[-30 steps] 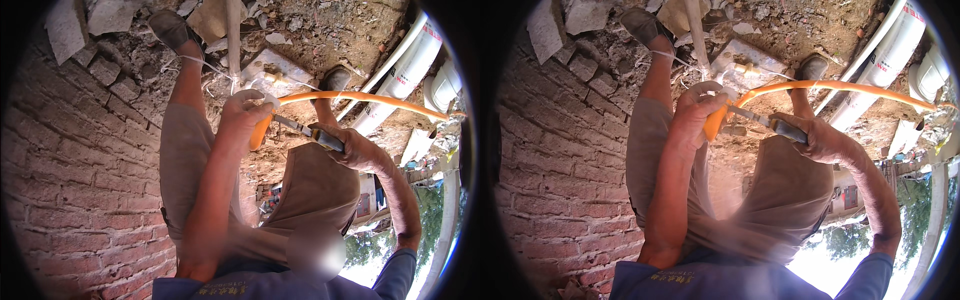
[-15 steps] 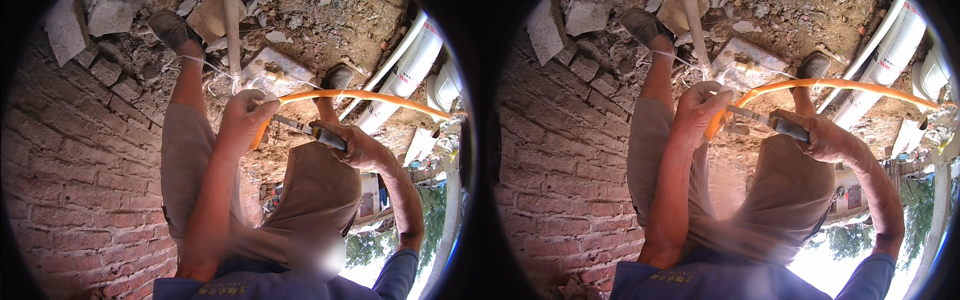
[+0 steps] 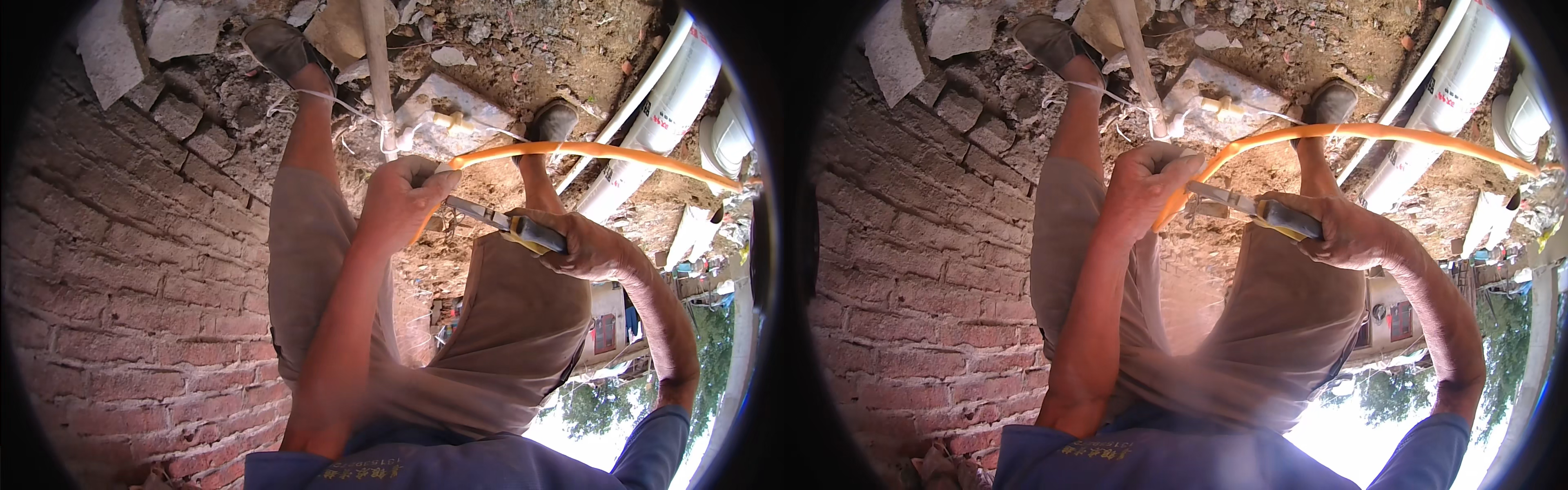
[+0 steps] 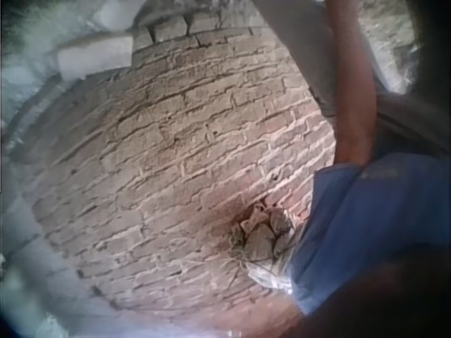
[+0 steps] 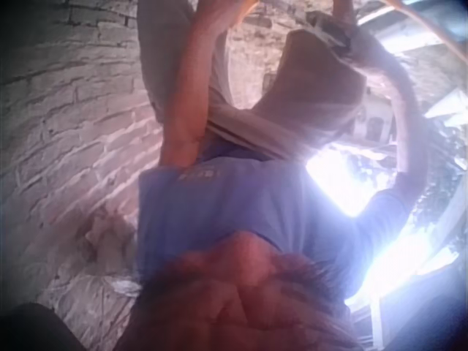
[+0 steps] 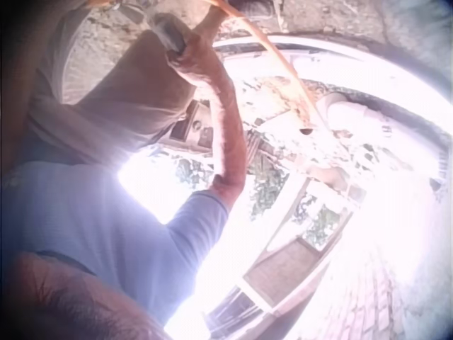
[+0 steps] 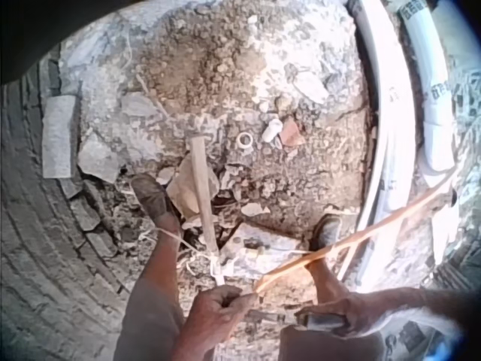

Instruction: The person uses pliers to cut an orange conduit pipe and then fits a white plastic connector onto the cut end. The person holds the pipe with one hand and uses the pliers with the other to make the cut, then aligns and pushes the connector onto the pipe.

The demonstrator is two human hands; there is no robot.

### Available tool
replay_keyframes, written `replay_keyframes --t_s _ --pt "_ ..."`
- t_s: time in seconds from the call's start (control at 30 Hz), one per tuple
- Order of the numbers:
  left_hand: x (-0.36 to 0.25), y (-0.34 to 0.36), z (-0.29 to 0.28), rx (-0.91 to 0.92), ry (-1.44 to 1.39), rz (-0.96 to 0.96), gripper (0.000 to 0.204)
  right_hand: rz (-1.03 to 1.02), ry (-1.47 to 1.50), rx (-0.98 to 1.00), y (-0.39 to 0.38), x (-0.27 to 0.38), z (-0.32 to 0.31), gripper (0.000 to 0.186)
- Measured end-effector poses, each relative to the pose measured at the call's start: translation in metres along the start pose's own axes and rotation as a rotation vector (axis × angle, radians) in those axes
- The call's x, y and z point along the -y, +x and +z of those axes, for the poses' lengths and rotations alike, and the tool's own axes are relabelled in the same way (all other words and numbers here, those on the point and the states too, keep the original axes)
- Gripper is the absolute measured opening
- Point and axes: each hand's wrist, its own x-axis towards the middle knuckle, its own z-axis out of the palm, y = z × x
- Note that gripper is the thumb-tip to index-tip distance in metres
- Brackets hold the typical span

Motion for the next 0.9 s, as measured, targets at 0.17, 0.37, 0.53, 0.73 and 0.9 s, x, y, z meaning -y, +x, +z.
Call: replay_keyframes --t_s 0.17,0.37,0.53,0.73,0.9 --pt "-0.005 -0.002 0.000 0.044 0.002 -0.021 0.020 0.112 0.213 0.096 -0.003 0.004 0.008 0.063" --pt "-0.004 -0.006 0.001 0.093 0.040 -0.057 0.019 0.180 0.637 0.185 -0.008 0.002 0.025 0.052" --pt "-0.003 -0.006 0.001 0.121 0.020 -0.011 0.017 0.189 0.996 0.202 -0.016 0.004 0.049 0.050" --pt "-0.002 -0.006 0.001 0.135 -0.088 -0.060 0.015 0.169 1.199 0.256 -0.016 -0.009 0.063 0.057" --pt "0.002 -0.008 0.005 0.131 -0.082 -0.031 0.012 0.252 1.509 0.234 -0.024 0.004 0.078 0.063"
